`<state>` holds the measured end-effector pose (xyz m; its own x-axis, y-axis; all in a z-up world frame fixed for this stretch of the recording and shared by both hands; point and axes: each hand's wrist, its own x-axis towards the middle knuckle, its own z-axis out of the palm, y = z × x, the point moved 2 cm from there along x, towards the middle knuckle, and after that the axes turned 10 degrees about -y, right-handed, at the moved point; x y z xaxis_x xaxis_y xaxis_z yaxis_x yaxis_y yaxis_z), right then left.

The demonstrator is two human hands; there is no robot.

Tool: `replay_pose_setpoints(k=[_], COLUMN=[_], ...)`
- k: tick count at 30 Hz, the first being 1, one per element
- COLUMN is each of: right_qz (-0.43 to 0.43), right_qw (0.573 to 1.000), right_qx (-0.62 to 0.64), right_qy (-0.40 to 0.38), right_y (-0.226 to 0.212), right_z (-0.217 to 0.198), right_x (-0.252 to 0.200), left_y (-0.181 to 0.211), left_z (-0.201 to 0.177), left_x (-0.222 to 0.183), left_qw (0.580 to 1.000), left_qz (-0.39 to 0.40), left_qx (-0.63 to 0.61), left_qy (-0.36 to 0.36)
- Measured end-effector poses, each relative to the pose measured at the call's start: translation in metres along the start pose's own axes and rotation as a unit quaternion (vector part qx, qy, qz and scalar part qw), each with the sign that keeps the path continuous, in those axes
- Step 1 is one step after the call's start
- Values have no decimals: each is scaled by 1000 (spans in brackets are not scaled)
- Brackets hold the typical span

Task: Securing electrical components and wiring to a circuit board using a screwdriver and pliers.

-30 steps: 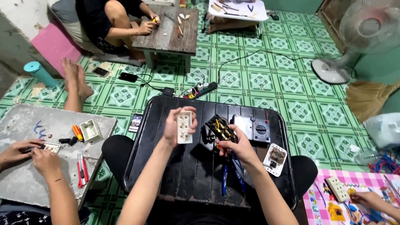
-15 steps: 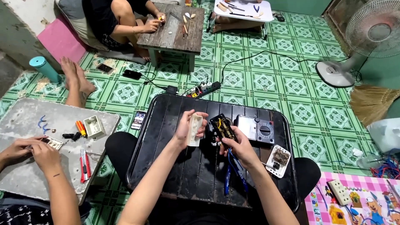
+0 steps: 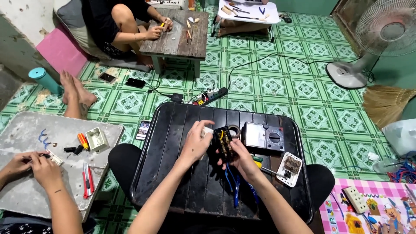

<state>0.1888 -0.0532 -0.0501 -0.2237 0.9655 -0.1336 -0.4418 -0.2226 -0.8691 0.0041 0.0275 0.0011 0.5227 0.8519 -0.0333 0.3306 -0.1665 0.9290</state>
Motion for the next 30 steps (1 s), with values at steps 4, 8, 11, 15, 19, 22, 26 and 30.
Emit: replay_pose_setpoints(k=[4,8,11,15,19,22,26,30], right_qz=[-4,-5,7,6,4,-4,-6,-14], right_qw=[1000,998,996,996,997,997,998,996], right_qx=[1,37,81,79,78,75,62,80], right_qy=[-25,-47,-40,-33,-26,-25,-25,-37], right_y=[-1,1,23,34,39,37,54,59], right_z=[12,40,37,36,33,37,25,22], right_x=[0,-7,-1,0,3,2,6,9], left_y=[22,22,22,28,27,22,31,32], left_z=[-2,-4,-9,-10,-4,-1,-2,-3], left_x=[-11,-12,-12,-18,-17,-15,-18,-17], left_qw=[997,990,989,993,987,983,984,983], left_qz=[-35,-73,-53,23,12,6,4,9], left_qx=[55,106,127,104,154,173,168,163], left_qy=[46,63,59,56,55,54,55,78])
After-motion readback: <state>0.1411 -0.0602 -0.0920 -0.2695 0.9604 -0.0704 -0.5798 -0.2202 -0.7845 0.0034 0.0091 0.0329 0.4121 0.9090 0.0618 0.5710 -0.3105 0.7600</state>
